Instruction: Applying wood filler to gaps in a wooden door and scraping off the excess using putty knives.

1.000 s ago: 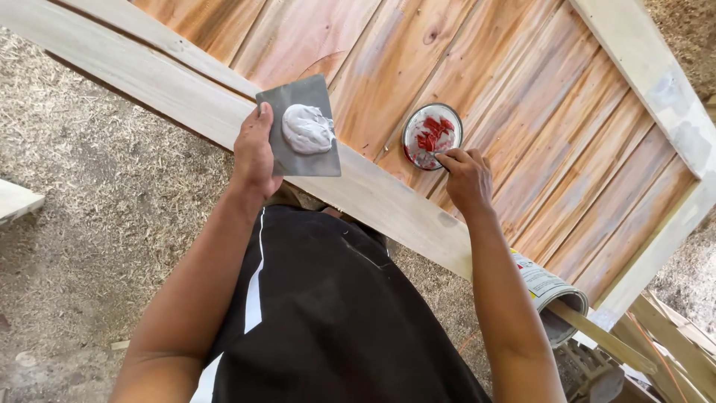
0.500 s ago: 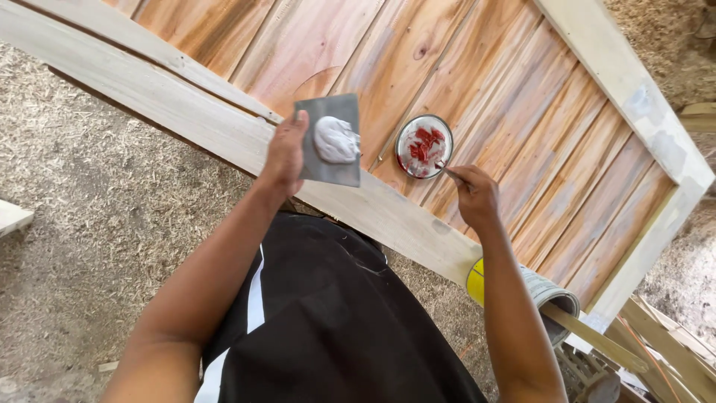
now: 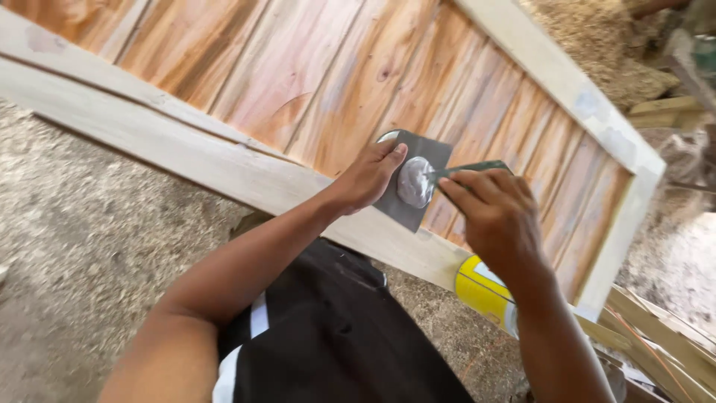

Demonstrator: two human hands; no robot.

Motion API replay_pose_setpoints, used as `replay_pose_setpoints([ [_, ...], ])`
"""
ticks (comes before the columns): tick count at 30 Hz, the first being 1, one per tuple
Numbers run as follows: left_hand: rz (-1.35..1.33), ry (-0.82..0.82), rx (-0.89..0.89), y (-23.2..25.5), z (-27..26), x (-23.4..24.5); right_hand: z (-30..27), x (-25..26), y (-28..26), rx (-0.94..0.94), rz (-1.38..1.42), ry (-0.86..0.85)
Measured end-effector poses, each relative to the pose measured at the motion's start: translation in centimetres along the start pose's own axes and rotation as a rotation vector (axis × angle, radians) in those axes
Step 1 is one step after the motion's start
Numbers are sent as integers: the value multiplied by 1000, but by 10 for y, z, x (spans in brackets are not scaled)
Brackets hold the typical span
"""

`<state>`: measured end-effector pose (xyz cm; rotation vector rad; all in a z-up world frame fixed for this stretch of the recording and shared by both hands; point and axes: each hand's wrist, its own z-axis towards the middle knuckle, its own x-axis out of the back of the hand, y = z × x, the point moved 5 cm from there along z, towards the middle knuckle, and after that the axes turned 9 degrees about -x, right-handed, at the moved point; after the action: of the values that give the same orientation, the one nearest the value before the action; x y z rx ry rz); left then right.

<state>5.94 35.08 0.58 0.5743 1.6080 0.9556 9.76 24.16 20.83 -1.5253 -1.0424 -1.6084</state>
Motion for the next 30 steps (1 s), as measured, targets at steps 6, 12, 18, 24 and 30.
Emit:
replay_pose_setpoints([
  [6, 175, 63, 0, 34, -5, -5, -22, 14, -36, 359, -197, -75],
  [12, -19, 31, 2, 61, -11, -24, -6, 27, -25, 359, -203, 9],
  [18, 94, 8, 2, 71, -6, -20, 8, 65, -27, 251, -380, 10],
  [24, 88, 35, -140, 81, -14, -16, -12, 19, 0, 285, -496, -17],
  [30, 148, 187, -203, 90, -23, -10, 0, 63, -49, 332, -169, -38],
])
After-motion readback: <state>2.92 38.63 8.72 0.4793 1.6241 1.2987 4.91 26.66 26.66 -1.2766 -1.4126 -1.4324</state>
